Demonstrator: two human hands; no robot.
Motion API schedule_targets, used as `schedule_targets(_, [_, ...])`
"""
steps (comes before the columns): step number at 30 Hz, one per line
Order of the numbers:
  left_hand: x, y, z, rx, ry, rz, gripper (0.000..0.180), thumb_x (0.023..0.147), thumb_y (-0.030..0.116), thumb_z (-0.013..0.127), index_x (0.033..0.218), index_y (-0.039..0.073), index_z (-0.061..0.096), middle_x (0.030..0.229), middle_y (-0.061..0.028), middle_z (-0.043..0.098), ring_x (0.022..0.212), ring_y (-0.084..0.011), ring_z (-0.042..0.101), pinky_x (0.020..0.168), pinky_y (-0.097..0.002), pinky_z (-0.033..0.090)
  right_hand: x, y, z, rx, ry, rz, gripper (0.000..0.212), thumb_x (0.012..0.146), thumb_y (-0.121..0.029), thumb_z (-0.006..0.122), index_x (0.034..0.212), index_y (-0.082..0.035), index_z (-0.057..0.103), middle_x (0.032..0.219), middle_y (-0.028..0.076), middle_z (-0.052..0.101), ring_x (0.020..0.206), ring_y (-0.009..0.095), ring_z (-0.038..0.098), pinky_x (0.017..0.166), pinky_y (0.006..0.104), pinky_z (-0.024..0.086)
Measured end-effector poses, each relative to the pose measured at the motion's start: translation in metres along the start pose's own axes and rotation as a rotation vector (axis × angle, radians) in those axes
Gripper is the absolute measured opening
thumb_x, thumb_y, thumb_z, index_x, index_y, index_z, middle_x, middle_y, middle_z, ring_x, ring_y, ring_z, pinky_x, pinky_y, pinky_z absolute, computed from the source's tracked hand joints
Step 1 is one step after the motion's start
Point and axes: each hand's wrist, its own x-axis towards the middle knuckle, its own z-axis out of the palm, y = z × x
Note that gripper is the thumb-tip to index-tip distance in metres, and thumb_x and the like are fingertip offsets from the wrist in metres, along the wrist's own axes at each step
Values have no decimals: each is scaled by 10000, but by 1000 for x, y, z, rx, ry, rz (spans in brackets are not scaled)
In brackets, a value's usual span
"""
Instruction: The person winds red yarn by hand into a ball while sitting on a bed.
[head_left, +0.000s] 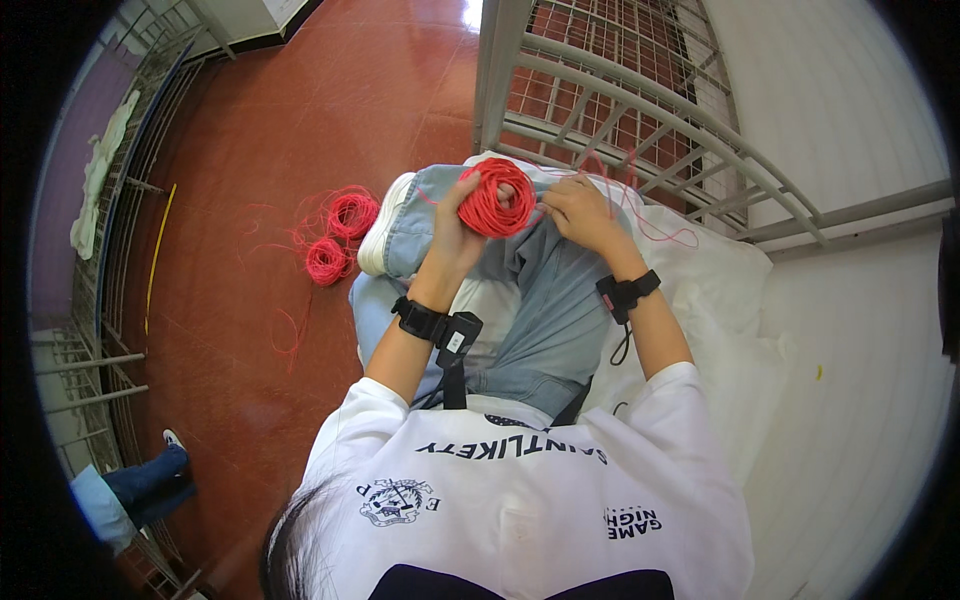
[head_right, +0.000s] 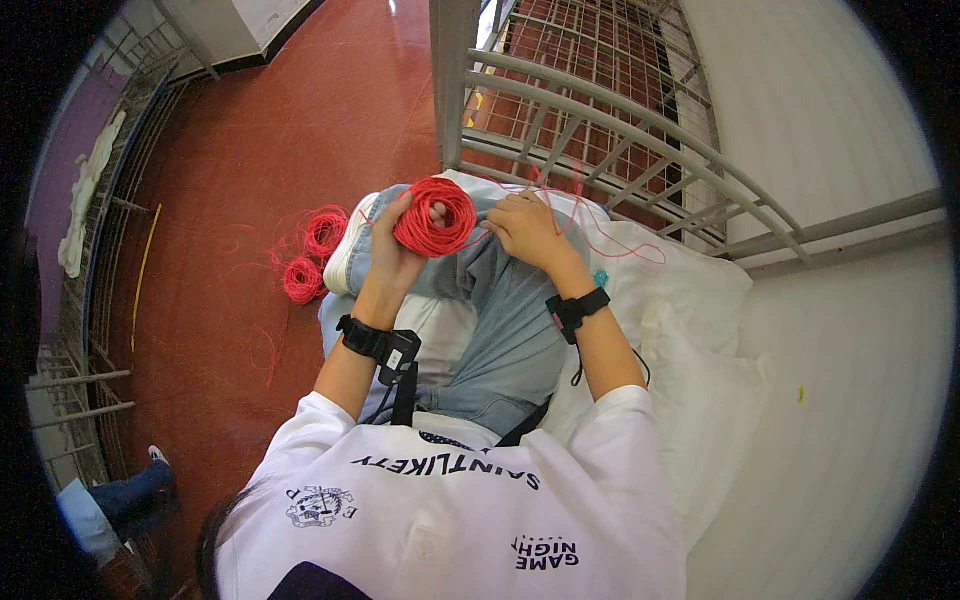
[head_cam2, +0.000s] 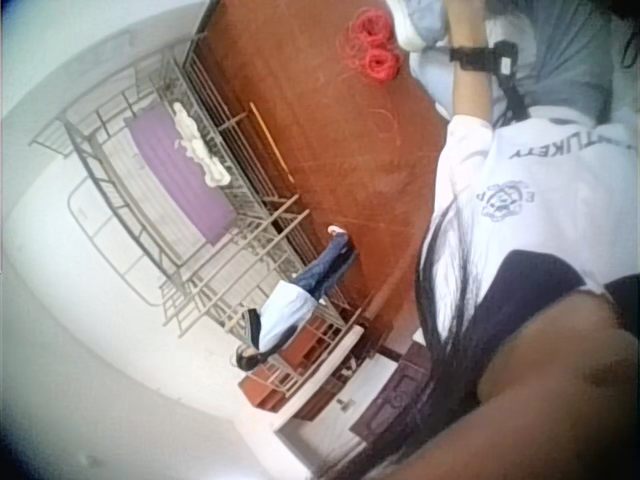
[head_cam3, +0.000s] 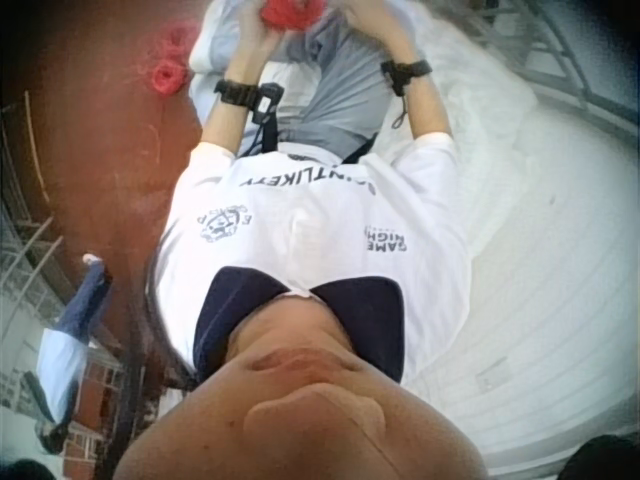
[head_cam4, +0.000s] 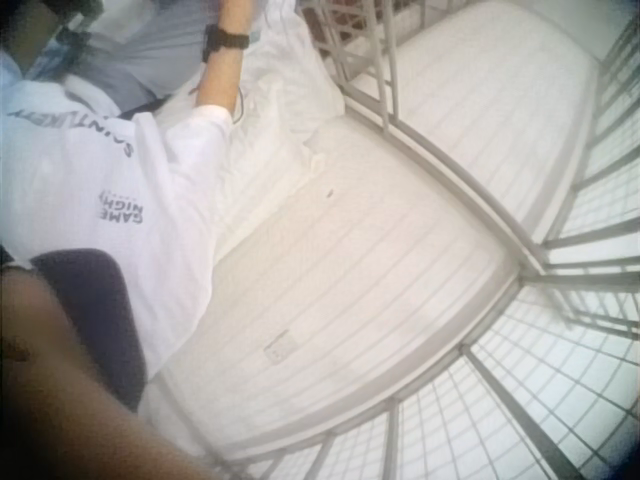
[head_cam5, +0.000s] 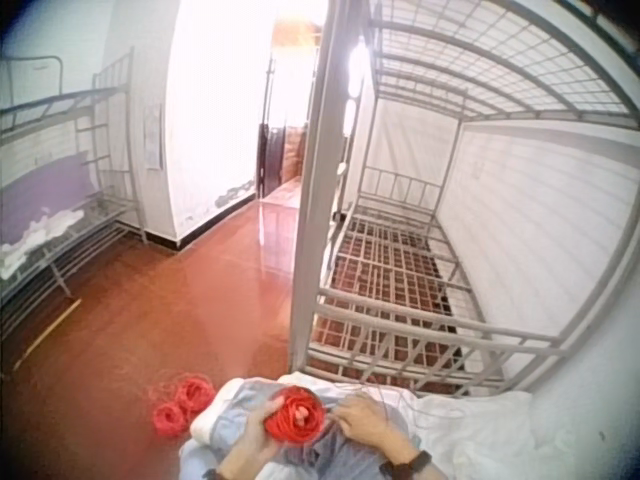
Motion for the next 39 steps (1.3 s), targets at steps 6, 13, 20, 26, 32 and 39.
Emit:
schedule_targets(6, [-8, -11, 22, 485, -180, -321, 360, 891, 299, 494, 999, -42, 540, 808, -129, 625, 680, -165, 608, 628, -253, 489, 10, 14, -1, -19, -31, -14, 91, 743, -135, 567, 692, -61, 580, 688, 101, 560, 710, 266, 538, 727, 366, 402])
schedule_targets(13, [-5, -35, 8, 1065, -29, -102, 485, 931, 394, 394, 787, -17, 608, 649, -89, 620, 584, -123, 578, 571, -257, 461, 33, -20, -32, -110, -38, 246, 131, 804, -158, 535, 798, -35, 579, 700, 131, 596, 656, 320, 559, 621, 390, 440])
schedule_targets(20, [14, -39, -24, 879, 203, 74, 579, 941, 460, 295, 848, -15, 613, 709, -67, 617, 643, -114, 565, 613, -257, 453, 24, -65, -38, 528, 149, 531, 200, 840, -118, 498, 996, -14, 567, 669, 141, 592, 591, 188, 541, 577, 312, 419])
schedule_targets(26, [7, -35, 3, 759, 290, 34, 632, 926, 524, 250, 1017, -6, 583, 906, -95, 622, 787, -121, 568, 726, -260, 444, 6, -99, -5, 565, 314, 592, 120, 867, -90, 485, 925, -4, 543, 629, 186, 539, 526, 262, 532, 513, 318, 396])
schedule_targets(32, [17, -16, -7, 455, 197, 41, 725, 903, 572, 131, 1179, -17, 451, 1103, -173, 579, 936, -205, 569, 847, -329, 445, -6, -110, 11, 496, 243, 503, 84, 855, -70, 496, 908, -22, 540, 674, 194, 536, 610, 351, 549, 529, 356, 410])
schedule_targets(39, [11, -8, 3, 120, 213, 39, 641, 918, 519, 266, 1175, -39, 448, 1078, -157, 588, 886, -183, 581, 847, -315, 451, -7, -84, 9, 540, 202, 358, 60, 815, -94, 512, 837, -41, 528, 695, 175, 553, 654, 373, 544, 551, 410, 412])
